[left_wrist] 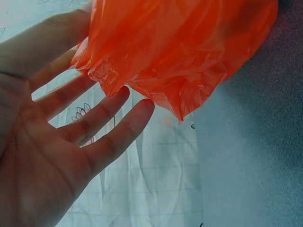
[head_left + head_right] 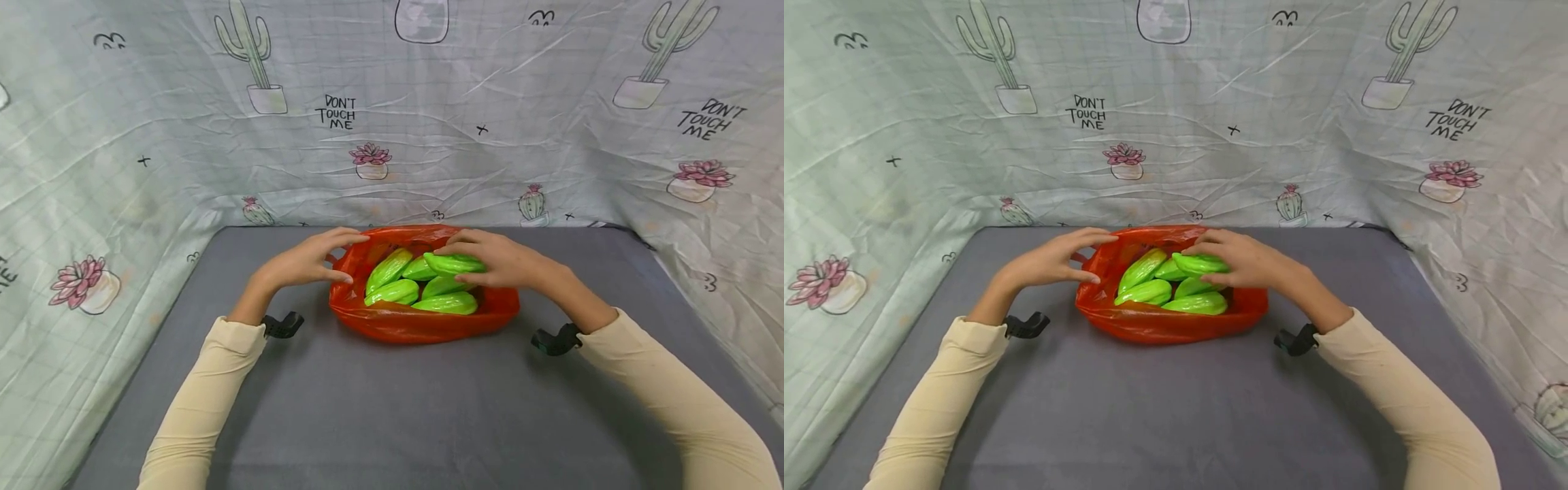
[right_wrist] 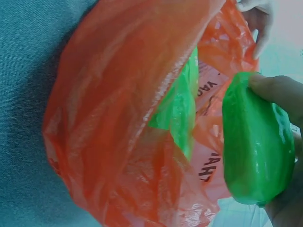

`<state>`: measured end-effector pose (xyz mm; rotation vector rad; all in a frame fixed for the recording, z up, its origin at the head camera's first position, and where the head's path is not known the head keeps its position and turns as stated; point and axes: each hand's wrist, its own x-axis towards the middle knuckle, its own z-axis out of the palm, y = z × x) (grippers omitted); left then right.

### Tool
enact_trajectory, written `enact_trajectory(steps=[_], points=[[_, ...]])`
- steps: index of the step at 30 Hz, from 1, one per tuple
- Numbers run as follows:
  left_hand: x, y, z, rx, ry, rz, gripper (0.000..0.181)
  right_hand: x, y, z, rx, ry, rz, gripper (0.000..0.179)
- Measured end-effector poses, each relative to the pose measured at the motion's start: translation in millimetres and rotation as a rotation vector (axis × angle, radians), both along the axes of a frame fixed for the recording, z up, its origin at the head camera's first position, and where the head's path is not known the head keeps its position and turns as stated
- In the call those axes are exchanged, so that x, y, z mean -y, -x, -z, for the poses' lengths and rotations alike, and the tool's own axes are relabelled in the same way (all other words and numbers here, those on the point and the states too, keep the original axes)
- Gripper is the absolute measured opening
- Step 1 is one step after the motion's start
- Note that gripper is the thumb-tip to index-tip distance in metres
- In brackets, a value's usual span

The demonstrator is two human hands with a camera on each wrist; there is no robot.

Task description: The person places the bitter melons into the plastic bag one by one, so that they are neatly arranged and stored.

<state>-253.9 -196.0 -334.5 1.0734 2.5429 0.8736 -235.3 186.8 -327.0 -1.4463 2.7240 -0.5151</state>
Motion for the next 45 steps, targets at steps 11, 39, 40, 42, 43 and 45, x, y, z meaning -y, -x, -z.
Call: enact_trajectory(steps=[11, 39, 40, 42, 43, 45], points=[[5.8, -1.3, -1.3, 0.011, -0.007, 0.0, 0.079, 1.7, 10.2, -11.4, 0.08, -0.025, -0.069, 0.05], [3.9, -4.2, -0.8, 0.019, -0.008, -0.003, 0.078, 35.8, 30.0, -40.1, 0.135, -0.182, -0.213, 0.053], [3.8, -4.1, -0.6, 0.017, -0.008, -0.002, 0.078, 37.2, 30.6, -39.8, 0.136, -0.19, -0.221, 0.053], [4.0, -4.4, -0.1, 0.013, -0.008, 0.002, 0.079, 39.5, 31.3, -39.2, 0.141, -0.208, -0.232, 0.053], [4.0, -4.5, -0.2, 0.011, -0.009, 0.004, 0.079, 40.6, 31.7, -39.0, 0.148, -0.214, -0.237, 0.053], [3.9, -4.9, -0.3, 0.006, -0.009, 0.005, 0.079, 42.2, 32.3, -39.1, 0.155, -0.229, -0.241, 0.053]])
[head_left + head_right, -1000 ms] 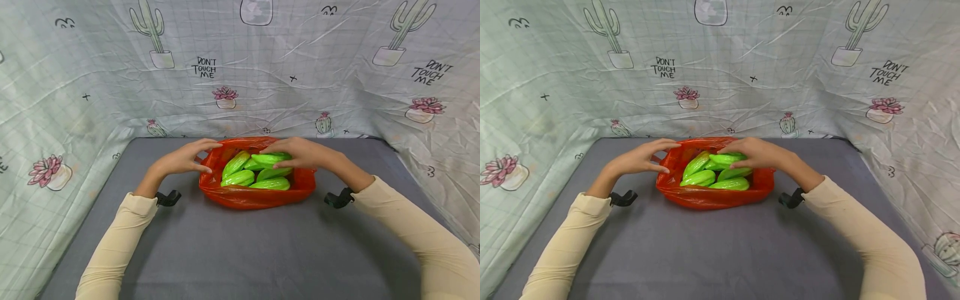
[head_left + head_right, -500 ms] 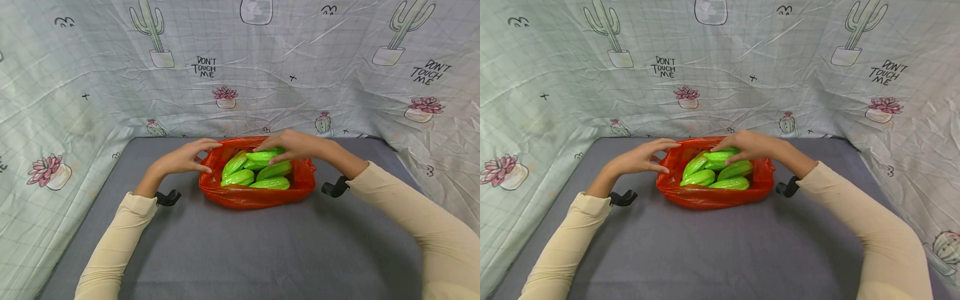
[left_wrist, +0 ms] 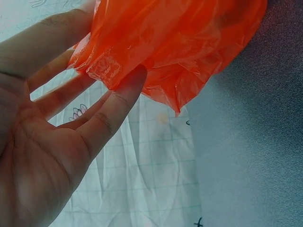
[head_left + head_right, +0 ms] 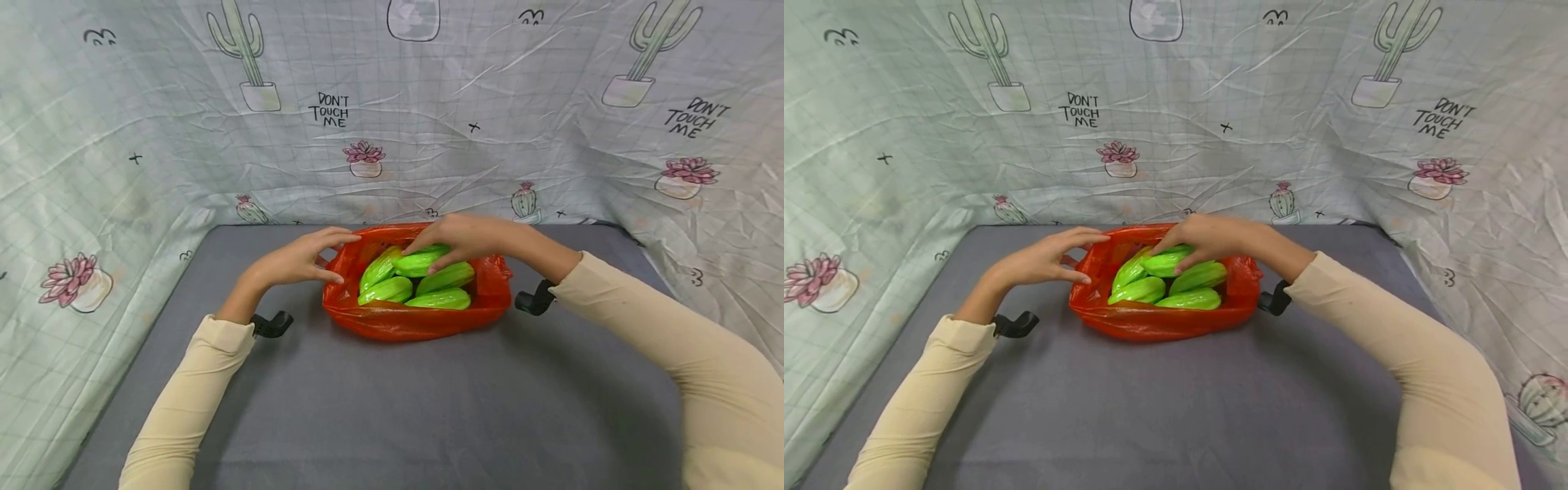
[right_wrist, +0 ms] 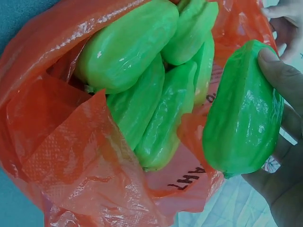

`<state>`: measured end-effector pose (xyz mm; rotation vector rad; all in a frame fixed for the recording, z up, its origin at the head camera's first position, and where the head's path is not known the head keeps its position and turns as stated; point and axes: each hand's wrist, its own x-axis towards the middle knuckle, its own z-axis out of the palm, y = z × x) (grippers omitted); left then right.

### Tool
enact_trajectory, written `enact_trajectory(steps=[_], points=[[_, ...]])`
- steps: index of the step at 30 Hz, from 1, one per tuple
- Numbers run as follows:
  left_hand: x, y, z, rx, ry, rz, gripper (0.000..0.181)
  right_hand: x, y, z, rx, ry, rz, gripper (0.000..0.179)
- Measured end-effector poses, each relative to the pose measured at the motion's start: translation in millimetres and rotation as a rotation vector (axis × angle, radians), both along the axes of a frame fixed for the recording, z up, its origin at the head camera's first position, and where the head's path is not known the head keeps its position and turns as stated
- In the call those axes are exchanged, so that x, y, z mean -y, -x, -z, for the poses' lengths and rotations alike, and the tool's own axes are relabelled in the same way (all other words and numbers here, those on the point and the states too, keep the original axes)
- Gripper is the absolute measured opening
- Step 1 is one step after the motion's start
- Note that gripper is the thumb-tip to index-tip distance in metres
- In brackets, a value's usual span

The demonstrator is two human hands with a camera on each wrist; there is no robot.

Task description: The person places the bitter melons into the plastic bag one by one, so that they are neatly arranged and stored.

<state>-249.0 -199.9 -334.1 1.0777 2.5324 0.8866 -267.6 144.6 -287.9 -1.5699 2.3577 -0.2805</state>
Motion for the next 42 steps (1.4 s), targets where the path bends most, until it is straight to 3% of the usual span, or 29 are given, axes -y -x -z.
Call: enact_trajectory(steps=[13, 21, 42], points=[[2.3, -0.5, 1.7, 0.002, -0.01, 0.006, 0.078, 13.1, 2.1, -2.8, 0.047, -0.041, -0.047, 0.051], [1.8, -0.8, 2.9, 0.001, 0.002, 0.005, 0.079, 15.5, 4.4, 8.0, 0.052, -0.093, -0.045, 0.05], [3.2, 0.1, 4.3, 0.017, -0.025, 0.01, 0.078, 11.8, 5.1, 19.4, 0.076, -0.05, -0.034, 0.053]])
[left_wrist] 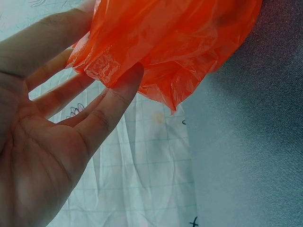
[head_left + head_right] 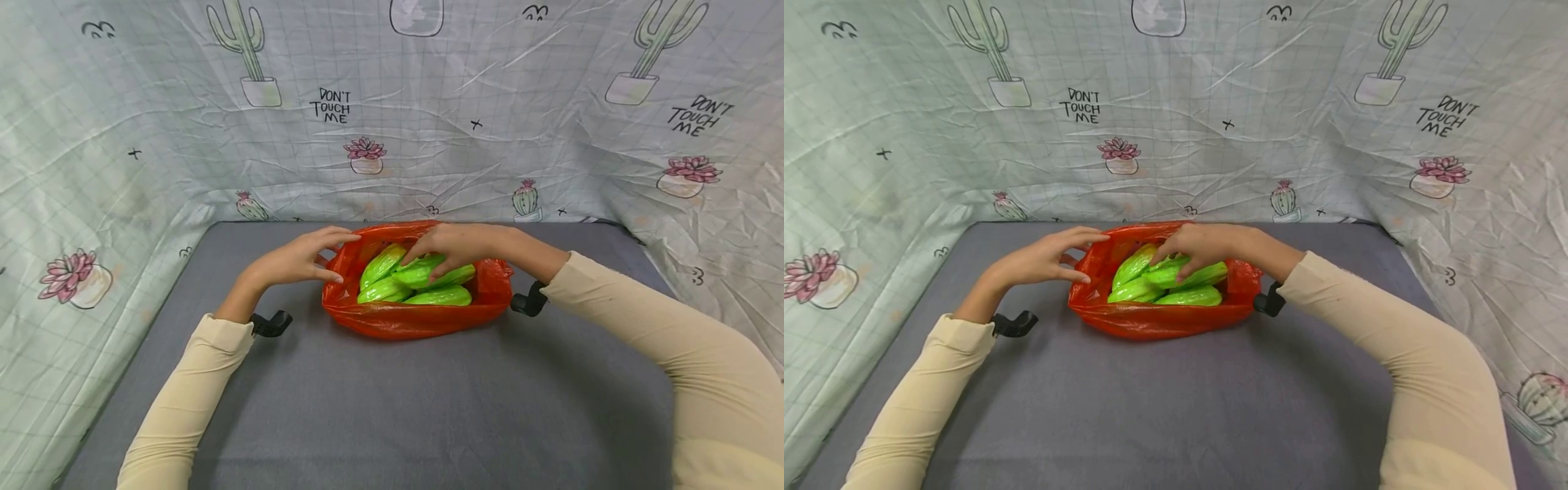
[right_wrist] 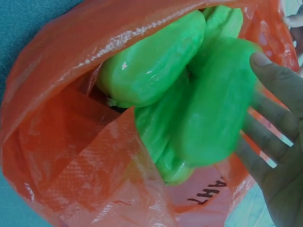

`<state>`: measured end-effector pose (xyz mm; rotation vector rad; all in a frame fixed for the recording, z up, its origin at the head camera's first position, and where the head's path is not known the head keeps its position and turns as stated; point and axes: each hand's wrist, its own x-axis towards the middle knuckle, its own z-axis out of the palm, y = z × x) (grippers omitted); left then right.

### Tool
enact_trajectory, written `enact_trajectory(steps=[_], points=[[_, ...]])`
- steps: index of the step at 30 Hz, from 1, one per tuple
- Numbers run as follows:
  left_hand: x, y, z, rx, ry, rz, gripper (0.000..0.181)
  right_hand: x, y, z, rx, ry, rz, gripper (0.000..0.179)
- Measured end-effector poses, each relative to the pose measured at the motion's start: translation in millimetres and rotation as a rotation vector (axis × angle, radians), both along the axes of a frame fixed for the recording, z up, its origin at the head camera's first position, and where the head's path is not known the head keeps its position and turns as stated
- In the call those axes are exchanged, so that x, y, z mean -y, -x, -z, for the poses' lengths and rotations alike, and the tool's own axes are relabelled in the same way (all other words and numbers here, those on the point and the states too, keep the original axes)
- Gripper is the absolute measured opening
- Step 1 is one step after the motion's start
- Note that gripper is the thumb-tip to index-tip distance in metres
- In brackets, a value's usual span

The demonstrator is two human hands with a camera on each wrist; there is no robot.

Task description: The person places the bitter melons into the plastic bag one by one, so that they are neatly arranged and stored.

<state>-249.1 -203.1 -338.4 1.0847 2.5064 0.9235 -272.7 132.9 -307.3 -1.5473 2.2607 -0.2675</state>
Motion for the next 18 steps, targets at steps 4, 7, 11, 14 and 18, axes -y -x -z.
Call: enact_trajectory(steps=[4, 7, 11, 14, 18], points=[[0.3, -0.8, -0.9, 0.006, -0.005, 0.0, 0.077, -0.8, 0.6, -1.6, 0.012, 0.007, 0.005, 0.053], [0.3, -1.1, -1.1, 0.008, -0.003, 0.0, 0.077, -2.0, 1.0, -2.0, 0.008, 0.009, 0.005, 0.051], [0.7, -0.9, 0.3, 0.006, 0.003, -0.004, 0.078, -8.0, -3.3, -5.3, -0.005, 0.029, 0.011, 0.05], [1.7, -3.4, 1.2, 0.014, -0.02, -0.013, 0.079, -19.1, -9.5, -9.4, -0.031, 0.062, 0.045, 0.048], [7.3, -13.9, 0.5, 0.008, -0.113, -0.071, 0.085, -44.1, -21.1, -12.9, -0.113, 0.139, 0.145, 0.043]])
